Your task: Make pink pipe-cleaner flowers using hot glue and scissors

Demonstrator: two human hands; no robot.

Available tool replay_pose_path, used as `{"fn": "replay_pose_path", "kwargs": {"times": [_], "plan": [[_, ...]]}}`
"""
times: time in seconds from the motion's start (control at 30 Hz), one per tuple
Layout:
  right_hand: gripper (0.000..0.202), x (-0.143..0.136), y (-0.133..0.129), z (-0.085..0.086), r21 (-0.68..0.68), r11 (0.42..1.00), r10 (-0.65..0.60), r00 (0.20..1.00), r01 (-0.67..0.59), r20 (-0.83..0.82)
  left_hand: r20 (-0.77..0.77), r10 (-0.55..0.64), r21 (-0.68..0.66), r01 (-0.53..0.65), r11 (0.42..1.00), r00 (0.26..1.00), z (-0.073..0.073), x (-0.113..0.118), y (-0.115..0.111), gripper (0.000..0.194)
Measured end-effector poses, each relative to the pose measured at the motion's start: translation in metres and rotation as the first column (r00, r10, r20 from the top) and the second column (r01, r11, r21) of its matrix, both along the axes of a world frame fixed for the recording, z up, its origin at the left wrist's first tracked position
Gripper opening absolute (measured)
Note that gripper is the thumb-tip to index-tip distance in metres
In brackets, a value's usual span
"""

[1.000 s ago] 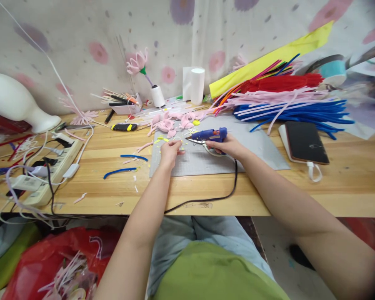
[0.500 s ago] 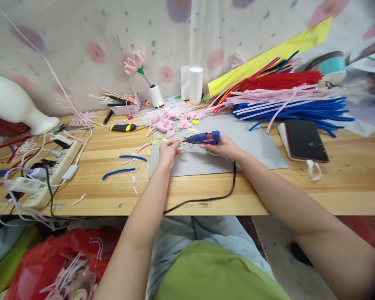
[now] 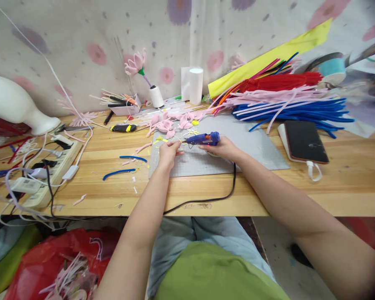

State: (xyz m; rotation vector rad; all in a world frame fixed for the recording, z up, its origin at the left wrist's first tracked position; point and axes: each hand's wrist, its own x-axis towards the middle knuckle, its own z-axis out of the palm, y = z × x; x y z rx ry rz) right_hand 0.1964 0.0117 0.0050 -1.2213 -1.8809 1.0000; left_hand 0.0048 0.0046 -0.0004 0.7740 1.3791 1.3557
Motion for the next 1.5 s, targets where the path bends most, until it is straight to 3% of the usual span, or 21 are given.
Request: {"fn": "replay_pose_path", "kwargs": {"times": [0.7,1.0,1.5], "plan": [[0.05,0.0,0.001,-0.001,-0.005,0.999,-0.037,0.999,0.037,-0.033,-0.031,-0.036,-0.005,0.036,0.999,0.999,0.003,0.002,-0.004,0.008],[0.047,0.009,0.0,0.008,-0.133,0.979,-0.171,0.977,0.153,-0.131,0.022,-0.04,0.012,0.04,0.999,0.999,0.003,-0.001,-0.003,0.012],[0.046,0.026,0.016,-0.004,-0.107,0.927,-0.373,0.914,0.359,-0.161,0.016,-0.001,0.027,0.0,1.0,1.0,0.004,-0.001,-0.003,0.017]]}}
